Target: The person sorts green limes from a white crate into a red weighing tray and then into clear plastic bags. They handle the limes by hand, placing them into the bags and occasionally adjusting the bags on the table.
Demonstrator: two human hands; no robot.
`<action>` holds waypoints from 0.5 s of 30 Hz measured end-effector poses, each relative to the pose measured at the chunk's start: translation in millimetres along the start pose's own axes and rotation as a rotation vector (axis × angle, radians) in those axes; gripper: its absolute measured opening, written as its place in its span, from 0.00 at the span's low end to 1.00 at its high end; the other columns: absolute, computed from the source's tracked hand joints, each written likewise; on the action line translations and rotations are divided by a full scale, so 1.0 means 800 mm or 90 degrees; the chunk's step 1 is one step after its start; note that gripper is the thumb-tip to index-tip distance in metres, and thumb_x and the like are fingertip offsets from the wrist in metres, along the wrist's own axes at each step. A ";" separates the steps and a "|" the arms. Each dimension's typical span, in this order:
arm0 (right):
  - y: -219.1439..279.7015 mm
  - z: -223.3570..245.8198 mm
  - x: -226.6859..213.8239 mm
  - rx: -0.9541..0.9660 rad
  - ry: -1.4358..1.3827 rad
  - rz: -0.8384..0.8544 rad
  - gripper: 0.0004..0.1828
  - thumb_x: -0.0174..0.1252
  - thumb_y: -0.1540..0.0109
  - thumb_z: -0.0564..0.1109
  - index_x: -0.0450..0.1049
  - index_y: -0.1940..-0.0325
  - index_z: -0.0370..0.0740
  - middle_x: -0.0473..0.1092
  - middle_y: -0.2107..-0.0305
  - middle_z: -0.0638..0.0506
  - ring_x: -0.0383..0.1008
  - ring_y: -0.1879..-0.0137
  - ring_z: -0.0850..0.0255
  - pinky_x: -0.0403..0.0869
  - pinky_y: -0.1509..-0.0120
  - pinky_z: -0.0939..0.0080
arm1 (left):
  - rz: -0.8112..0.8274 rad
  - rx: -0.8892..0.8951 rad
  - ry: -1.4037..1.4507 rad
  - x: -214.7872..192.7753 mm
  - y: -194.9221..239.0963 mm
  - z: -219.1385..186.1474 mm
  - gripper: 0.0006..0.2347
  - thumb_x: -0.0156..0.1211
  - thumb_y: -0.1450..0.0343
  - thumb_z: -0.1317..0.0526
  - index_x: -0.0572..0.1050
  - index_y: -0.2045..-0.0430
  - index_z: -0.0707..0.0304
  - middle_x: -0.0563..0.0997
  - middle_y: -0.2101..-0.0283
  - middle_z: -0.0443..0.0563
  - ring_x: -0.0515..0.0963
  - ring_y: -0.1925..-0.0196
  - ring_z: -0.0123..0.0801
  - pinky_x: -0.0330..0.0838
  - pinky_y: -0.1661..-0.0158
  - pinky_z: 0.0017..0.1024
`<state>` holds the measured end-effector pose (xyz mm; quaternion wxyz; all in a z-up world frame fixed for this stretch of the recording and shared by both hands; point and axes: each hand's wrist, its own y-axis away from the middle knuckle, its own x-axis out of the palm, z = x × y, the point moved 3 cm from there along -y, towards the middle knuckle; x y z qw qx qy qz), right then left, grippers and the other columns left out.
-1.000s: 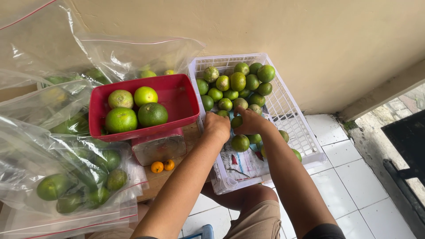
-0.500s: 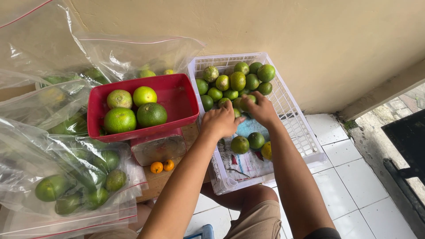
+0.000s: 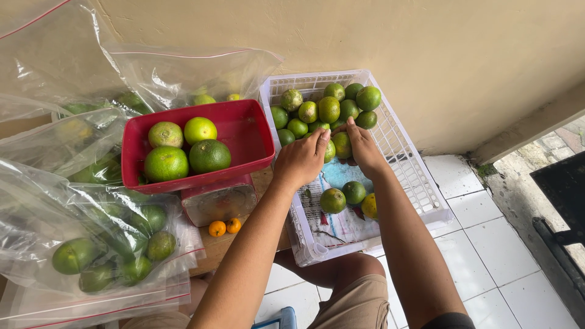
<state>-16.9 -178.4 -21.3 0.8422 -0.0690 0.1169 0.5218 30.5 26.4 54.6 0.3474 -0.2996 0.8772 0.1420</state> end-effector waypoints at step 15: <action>0.008 0.010 0.012 0.015 -0.128 0.095 0.25 0.50 0.30 0.52 0.63 0.34 0.33 0.63 0.70 0.41 0.70 0.70 0.54 0.78 0.80 0.56 | -0.065 0.010 0.113 -0.005 0.005 0.006 0.32 0.30 0.27 0.32 0.70 0.53 0.62 0.82 0.57 0.73 0.81 0.49 0.67 0.70 0.46 0.59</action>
